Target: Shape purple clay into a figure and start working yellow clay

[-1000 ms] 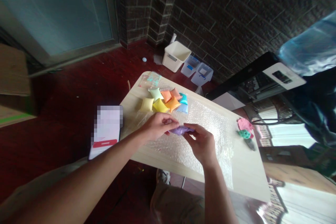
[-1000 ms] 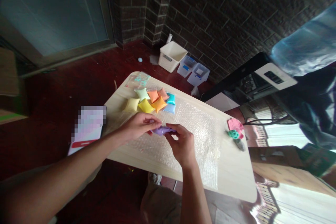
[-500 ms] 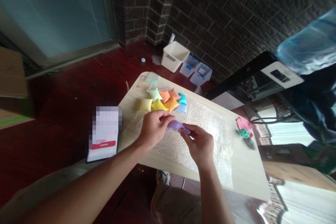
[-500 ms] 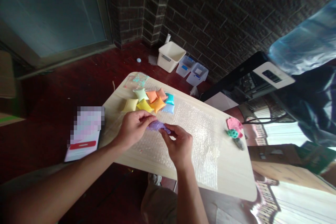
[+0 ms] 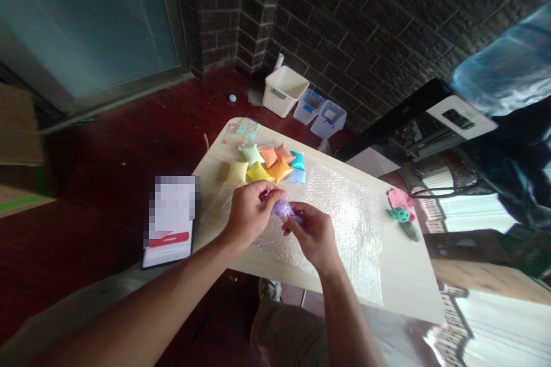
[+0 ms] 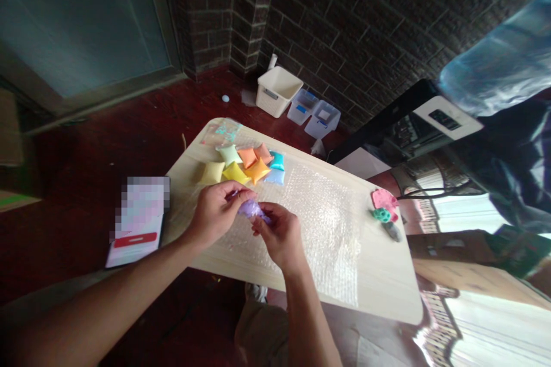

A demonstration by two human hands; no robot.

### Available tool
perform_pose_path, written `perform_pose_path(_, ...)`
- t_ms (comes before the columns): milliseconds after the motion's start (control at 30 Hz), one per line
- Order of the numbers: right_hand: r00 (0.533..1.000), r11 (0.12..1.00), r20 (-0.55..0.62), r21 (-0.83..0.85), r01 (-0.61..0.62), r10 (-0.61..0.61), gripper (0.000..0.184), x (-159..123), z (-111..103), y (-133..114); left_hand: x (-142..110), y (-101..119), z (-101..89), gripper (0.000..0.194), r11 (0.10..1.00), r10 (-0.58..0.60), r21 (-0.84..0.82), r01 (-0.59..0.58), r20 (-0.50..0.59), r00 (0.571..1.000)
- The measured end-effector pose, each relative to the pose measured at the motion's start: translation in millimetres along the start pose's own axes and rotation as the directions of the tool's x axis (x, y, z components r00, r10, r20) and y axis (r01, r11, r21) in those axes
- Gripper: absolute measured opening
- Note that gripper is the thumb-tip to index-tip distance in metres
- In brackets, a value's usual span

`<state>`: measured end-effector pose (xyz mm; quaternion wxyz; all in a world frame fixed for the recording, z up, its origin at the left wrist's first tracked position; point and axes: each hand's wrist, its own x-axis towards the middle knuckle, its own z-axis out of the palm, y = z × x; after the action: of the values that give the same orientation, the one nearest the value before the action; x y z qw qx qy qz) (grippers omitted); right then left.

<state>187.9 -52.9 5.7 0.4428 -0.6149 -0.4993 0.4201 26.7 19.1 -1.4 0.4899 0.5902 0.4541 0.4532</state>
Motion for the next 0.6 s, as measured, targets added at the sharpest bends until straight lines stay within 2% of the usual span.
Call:
perform_pose_path(67, 0.994, 0.980, -0.046, -0.181, 0.086, -0.096, 0.029, -2.3, 7.2, -2.6, -0.2, -1.1, 0.9, 0.015, 0.999, 0.006, 0.046, -0.003, -0.059, 0.998)
perform_pose_path(167, 0.947, 0.863, -0.097, -0.449, 0.233, -0.307, 0.020, -6.1, 22.0, -8.1, 1.8, -7.3, 3.6, 0.020, 0.996, 0.007, 0.084, 0.006, -0.160, 0.987)
perform_pose_path(233, 0.913, 0.798, -0.101, -0.530, 0.288, -0.396, 0.020, -7.4, 30.7, -10.9, 4.9, -10.9, 5.0, 0.022, 0.997, -0.015, 0.075, 0.033, -0.227, 0.974)
perform_pose_path(300, 0.903, 0.787, -0.113, -0.544, 0.293, -0.414, 0.021, -6.5, 33.7, -11.4, 9.0, -11.5, 5.6, 0.023, 0.998, -0.031, 0.046, 0.044, -0.243, 0.970)
perform_pose_path(367, 0.922, 0.840, -0.137, -0.475, 0.261, -0.363, 0.019, -3.3, 28.9, -9.4, 12.8, -8.7, 5.1, 0.026, 0.999, -0.033, 0.002, 0.034, -0.162, 0.986)
perform_pose_path(467, 0.971, 0.981, -0.164, -0.114, 0.157, -0.175, 0.023, 3.6, 12.5, -2.9, 15.0, -2.2, 3.4, 0.026, 0.977, -0.096, -0.187, 0.105, 0.057, 0.994)
perform_pose_path(533, 0.971, 0.992, -0.211, 0.035, 0.125, -0.115, 0.025, 6.8, 2.2, 2.3, 13.7, 0.1, 2.5, 0.026, 0.907, -0.185, -0.342, 0.245, 0.200, 0.962)
perform_pose_path(600, 0.969, 0.992, -0.228, 0.053, 0.112, -0.098, 0.029, 7.3, -4.5, 7.1, 11.9, -0.8, 2.6, 0.032, 0.829, -0.258, -0.427, 0.360, 0.280, 0.925)
